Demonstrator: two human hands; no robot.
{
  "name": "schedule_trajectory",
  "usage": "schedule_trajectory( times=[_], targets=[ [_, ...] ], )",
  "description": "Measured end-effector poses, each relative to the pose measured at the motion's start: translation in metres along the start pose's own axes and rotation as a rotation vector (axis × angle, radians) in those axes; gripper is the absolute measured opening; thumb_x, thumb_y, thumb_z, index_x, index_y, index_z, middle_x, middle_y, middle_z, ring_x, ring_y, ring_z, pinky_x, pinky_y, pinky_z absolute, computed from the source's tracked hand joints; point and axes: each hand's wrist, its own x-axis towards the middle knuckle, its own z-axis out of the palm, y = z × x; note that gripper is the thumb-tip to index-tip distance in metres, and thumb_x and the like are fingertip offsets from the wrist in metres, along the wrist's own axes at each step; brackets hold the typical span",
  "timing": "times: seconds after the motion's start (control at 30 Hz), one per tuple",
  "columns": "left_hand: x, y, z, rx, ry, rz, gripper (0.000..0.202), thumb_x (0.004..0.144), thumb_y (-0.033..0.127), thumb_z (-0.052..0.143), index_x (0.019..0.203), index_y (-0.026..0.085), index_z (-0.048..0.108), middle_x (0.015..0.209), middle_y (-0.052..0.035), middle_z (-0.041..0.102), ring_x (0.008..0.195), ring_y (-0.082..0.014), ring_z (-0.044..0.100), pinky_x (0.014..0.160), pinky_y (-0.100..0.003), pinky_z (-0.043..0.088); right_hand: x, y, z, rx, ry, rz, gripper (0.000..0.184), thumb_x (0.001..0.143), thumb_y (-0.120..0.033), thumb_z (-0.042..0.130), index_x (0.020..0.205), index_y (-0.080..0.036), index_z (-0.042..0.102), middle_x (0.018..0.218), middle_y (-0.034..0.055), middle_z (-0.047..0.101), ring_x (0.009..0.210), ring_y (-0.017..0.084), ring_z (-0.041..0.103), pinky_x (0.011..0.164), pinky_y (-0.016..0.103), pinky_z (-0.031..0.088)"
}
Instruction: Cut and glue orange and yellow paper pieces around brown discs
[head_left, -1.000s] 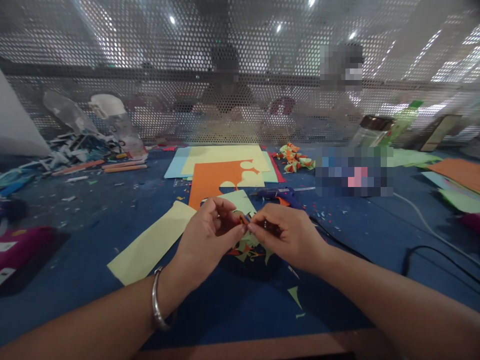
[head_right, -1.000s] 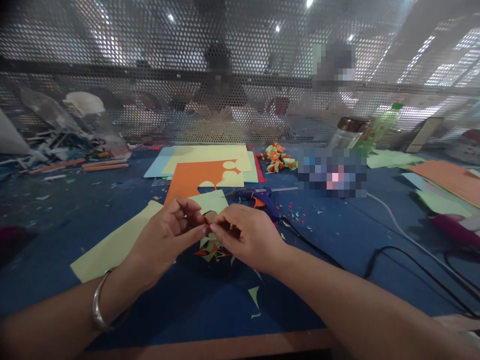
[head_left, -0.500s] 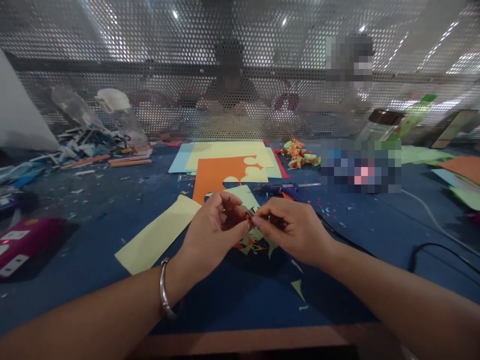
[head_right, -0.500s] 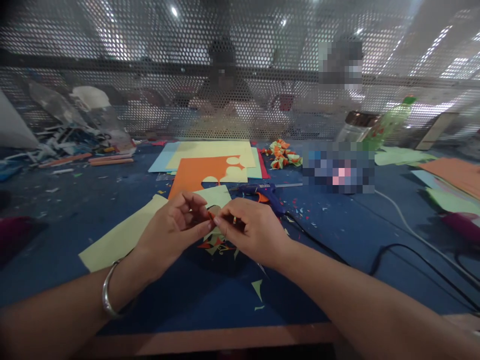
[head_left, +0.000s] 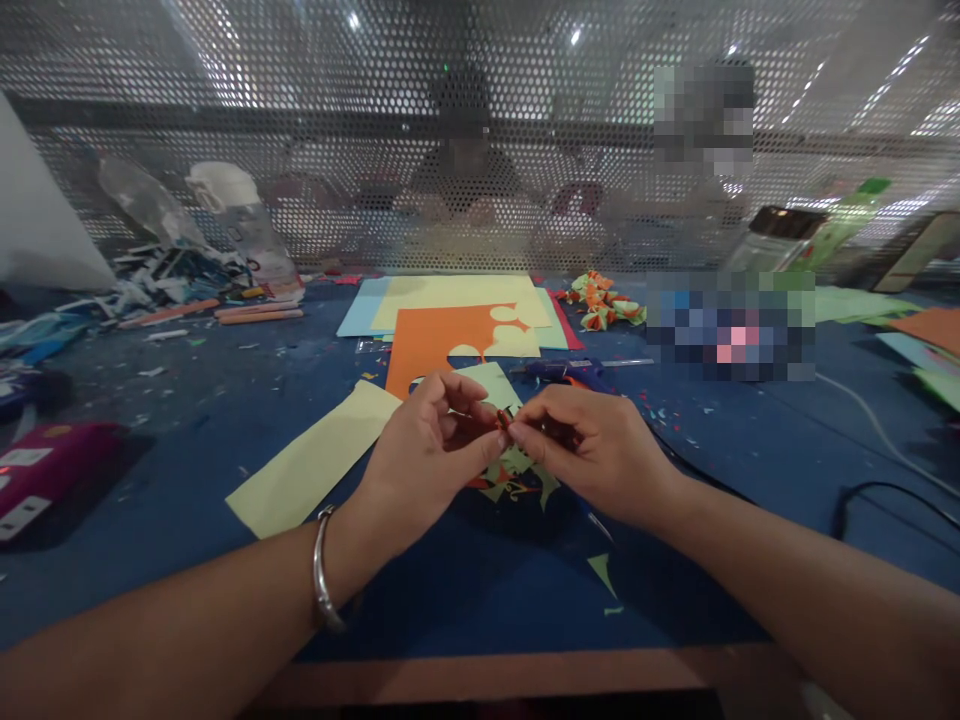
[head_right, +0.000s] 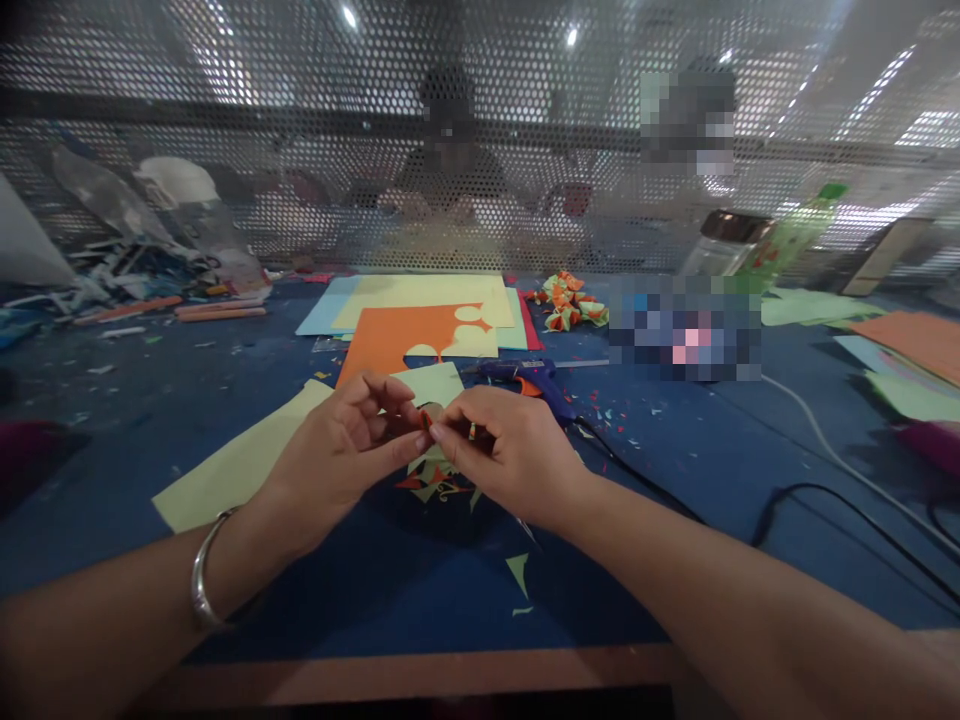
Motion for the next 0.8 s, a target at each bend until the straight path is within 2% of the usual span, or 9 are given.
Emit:
schedule_trajectory(
  times=[0.3,0.43,0.8],
  targets=[
    [-0.0022,0.0034,-0.0002,-0.001,-0.016,0.010,0.034,0.077,0.022,0.078,0.099,0.019,0.052,0.089,0.0002,0.062,0.084,-0.0134,0.062,0.076,-0.027,0.053,-0.0005,0.0002,0.0000,0.031,-0.003,0.035,0.019,0.094,-0.026,0.060,0.081,-0.016,0.069,0.070,-0.0004,0.062,0.061,0.009,0.052,0.054,0.021,0.039],
    [-0.0029,0.0050,-0.0003,-0.065,-0.011,-0.027,0.036,0.076,0.021,0.080,0.100,0.019,0.054,0.088,0.0010,0.062,0.085,-0.0126,0.062,0.078,-0.026,0.053,-0.0002,0.0003,-0.0016,0.043,0.002,0.044,0.021,0.095,-0.030,0.061,0.082,-0.016,0.070,0.070,0.0002,0.063,0.061,0.009,0.053,0.053,0.021,0.039],
    [-0.0005,0.0033,-0.0049,-0.245,-0.103,-0.116,0.034,0.076,0.018,0.083,0.106,0.016,0.068,0.095,-0.0028,0.069,0.090,-0.0126,0.064,0.084,-0.024,0.051,-0.0003,-0.0014,-0.0042,0.066,-0.006,0.077,0.024,0.096,-0.033,0.059,0.082,-0.017,0.070,0.071,-0.0001,0.063,0.061,0.009,0.052,0.053,0.021,0.037]
  ],
)
